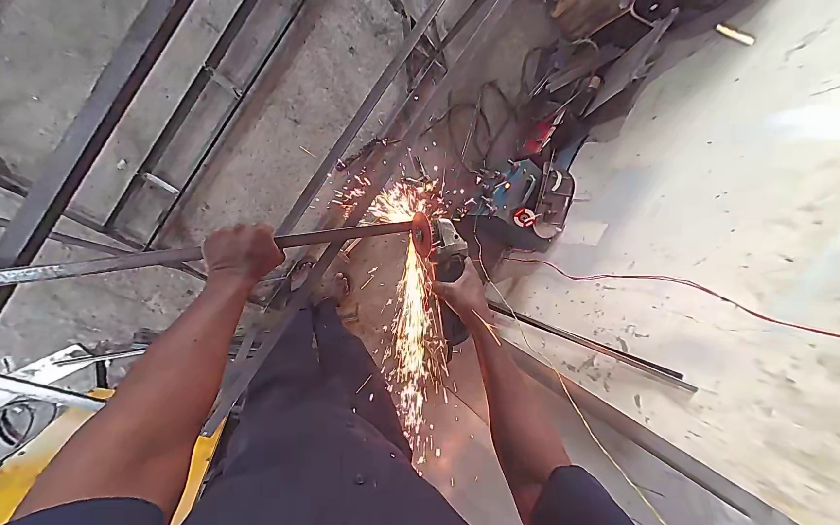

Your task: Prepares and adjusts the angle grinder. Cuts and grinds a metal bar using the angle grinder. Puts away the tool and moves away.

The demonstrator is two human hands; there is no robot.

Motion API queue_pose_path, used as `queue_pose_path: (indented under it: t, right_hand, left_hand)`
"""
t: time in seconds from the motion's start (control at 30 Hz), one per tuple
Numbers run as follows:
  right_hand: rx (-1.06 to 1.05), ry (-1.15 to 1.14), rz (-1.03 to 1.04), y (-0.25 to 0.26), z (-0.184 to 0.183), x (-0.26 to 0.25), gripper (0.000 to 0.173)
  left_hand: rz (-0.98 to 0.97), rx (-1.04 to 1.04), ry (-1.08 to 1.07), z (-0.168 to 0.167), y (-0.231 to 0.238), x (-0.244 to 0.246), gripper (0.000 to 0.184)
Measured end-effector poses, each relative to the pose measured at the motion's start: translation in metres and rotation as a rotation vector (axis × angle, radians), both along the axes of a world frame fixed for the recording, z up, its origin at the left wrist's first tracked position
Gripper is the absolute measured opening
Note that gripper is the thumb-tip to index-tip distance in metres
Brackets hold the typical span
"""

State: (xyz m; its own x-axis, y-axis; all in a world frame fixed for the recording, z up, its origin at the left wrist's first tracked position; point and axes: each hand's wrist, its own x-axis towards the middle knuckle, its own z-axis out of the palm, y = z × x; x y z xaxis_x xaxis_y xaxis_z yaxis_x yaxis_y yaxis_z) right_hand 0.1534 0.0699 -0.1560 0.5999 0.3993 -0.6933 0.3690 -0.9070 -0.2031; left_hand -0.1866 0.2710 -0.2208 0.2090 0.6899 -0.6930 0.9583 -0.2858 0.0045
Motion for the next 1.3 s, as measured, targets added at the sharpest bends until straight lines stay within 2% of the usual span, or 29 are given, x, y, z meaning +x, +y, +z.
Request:
queue_pose_path:
  t: [0.1,0.3,0.43,0.6,0.7,0.9,1.13,1.23,1.3]
  right_hand:
    - [0.018,-0.007,0.012,-0.002,0.000,-0.001,0.095]
    - [-0.045,-0.005,0.019,0.000,0.002,-0.002,0.105]
    - [-0.034,-0.026,0.036,-0.002,0.001,-0.003,0.096]
    - [-0.079,-0.025,0.016,0.001,0.005,-0.006,0.103]
    - [-0.018,0.025,-0.037,0.000,0.006,-0.005,0.105]
    - [0.037,0.032,-0.032,0.007,0.009,-0.001,0.099]
    - [0.024,0.011,-0.027,0.009,0.006,0.003,0.102]
    - [-0.012,0.010,-0.020,0.005,0.007,0.001,0.112]
    - [0.024,0.037,-0.060,0.005,0.010,-0.004,0.105]
  left_hand:
    - [-0.011,0.006,-0.005,-0.001,0.000,-0.001,0.032]
    - [0.016,0.007,-0.010,0.000,0.000,0.000,0.033]
    - [0.023,-0.005,-0.004,0.001,-0.001,-0.001,0.034]
    - [0.021,0.013,-0.008,0.001,-0.001,-0.002,0.033]
    - [0.023,0.009,-0.027,0.003,-0.001,-0.001,0.031]
    - [0.018,0.039,-0.059,0.002,-0.003,-0.003,0.030]
    - [0.014,0.028,-0.052,0.006,-0.004,-0.002,0.030]
    - [0.020,0.024,-0.057,0.006,-0.005,-0.002,0.032]
    - [0.013,0.022,-0.062,0.009,-0.006,-0.001,0.032]
